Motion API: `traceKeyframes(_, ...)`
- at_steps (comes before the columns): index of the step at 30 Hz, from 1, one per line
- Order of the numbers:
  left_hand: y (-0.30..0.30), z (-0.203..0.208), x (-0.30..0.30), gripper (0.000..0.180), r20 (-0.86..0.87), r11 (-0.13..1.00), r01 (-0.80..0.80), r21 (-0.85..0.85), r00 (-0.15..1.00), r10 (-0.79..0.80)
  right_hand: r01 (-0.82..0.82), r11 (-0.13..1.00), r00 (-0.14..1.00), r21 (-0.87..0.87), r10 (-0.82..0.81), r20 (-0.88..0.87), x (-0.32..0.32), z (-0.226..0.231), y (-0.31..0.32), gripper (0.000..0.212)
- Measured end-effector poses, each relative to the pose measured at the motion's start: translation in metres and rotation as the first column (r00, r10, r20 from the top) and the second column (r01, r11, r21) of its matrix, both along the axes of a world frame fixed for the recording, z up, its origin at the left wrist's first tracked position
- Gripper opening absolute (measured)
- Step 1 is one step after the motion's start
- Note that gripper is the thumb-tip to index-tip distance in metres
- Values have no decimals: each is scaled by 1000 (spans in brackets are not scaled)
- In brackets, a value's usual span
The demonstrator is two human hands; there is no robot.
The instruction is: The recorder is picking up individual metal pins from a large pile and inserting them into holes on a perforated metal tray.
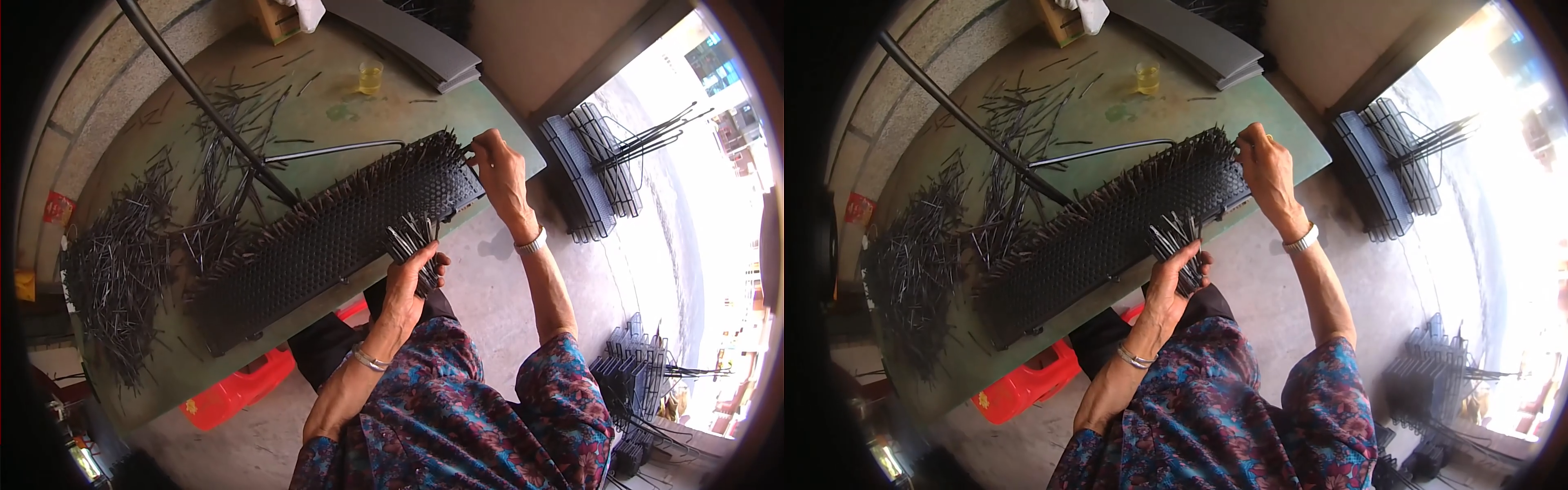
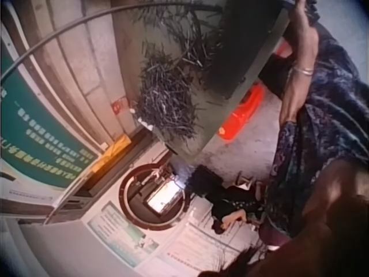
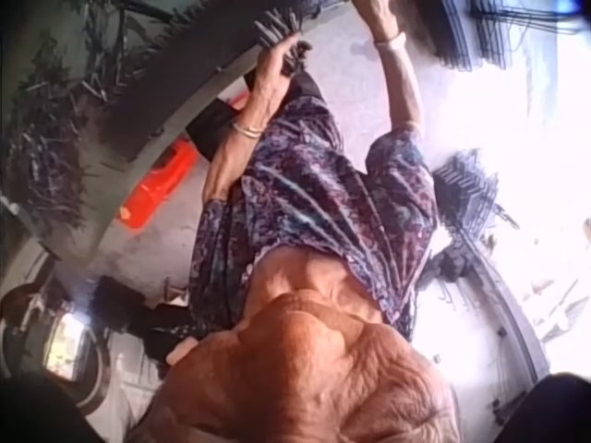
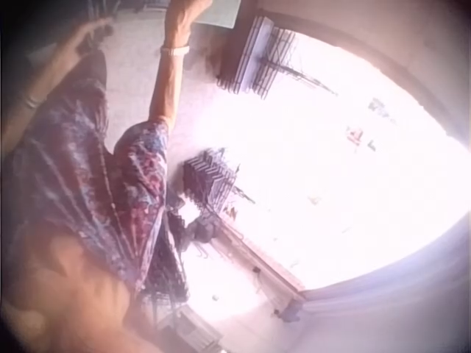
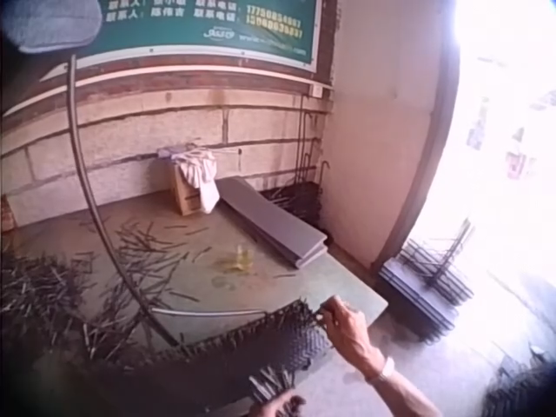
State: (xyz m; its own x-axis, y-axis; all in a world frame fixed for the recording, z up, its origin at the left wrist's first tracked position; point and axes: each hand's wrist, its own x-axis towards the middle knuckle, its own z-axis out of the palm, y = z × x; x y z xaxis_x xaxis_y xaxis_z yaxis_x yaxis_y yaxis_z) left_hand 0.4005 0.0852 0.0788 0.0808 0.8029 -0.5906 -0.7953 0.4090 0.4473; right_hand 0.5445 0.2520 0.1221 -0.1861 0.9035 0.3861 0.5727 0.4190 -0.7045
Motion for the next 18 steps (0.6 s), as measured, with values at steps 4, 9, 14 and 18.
traceKeyframes(4, 0, 0, 0, 18, -3, 1000, 0, 4, 1000, 0, -34, 987, 974, 159, -3, 226, 1, -7, 1, 9)
traceKeyframes(9, 2, 5, -2, 18, -15, 999, -8, 37, 1000, 9, 18, 968, 969, 252, -79, 235, 0, -12, 0, 13)
traceKeyframes(14, 2, 10, -1, 18, -47, 999, 3, 42, 999, -1, 108, 962, 950, 252, -174, 259, -2, -9, -13, 18)
traceKeyframes(18, 1, 10, -1, 18, -94, 997, -4, 73, 996, 10, -186, 869, 982, -458, 178, -62, -1, 17, -46, 32)
